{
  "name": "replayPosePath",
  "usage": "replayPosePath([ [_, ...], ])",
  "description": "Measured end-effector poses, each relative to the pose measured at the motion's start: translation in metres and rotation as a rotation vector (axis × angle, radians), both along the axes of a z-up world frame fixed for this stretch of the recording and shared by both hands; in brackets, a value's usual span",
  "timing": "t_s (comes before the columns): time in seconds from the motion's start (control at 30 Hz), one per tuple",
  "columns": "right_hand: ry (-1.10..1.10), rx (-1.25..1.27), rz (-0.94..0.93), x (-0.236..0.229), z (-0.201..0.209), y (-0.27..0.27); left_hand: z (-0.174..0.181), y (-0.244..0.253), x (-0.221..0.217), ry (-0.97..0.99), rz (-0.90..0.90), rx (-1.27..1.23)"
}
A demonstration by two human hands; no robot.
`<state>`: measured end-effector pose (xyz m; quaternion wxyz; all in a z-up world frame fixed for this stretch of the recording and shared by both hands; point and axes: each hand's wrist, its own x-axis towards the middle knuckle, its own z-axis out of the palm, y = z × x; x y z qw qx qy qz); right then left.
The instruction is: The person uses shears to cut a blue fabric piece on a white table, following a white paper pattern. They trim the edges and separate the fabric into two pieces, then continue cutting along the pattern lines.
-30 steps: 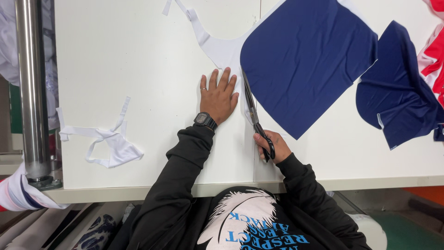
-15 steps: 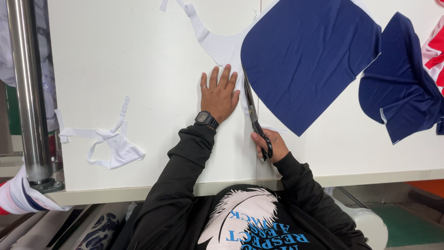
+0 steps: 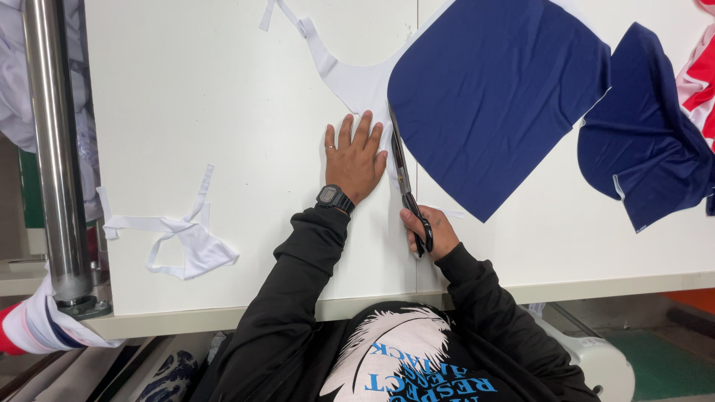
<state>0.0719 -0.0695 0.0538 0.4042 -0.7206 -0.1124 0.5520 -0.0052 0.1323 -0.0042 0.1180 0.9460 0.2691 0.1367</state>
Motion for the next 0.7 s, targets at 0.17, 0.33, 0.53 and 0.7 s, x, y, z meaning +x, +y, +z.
replayPosePath([
  [0.17, -0.015, -0.022, -0.010, -0.006, 0.000, 0.003, -0.002, 0.000, -0.001, -0.015, -0.007, 0.003],
  [0.33, 0.026, -0.003, -0.062, -0.013, -0.001, 0.006, 0.000, 0.001, -0.001, -0.018, -0.010, -0.006],
  [0.53, 0.033, -0.002, -0.090, -0.019, -0.003, 0.012, -0.001, 0.002, -0.001, -0.024, -0.010, -0.006],
  [0.7, 0.087, 0.013, -0.147, -0.023, 0.000, 0.014, 0.000, 0.002, -0.002, -0.026, -0.007, -0.029],
])
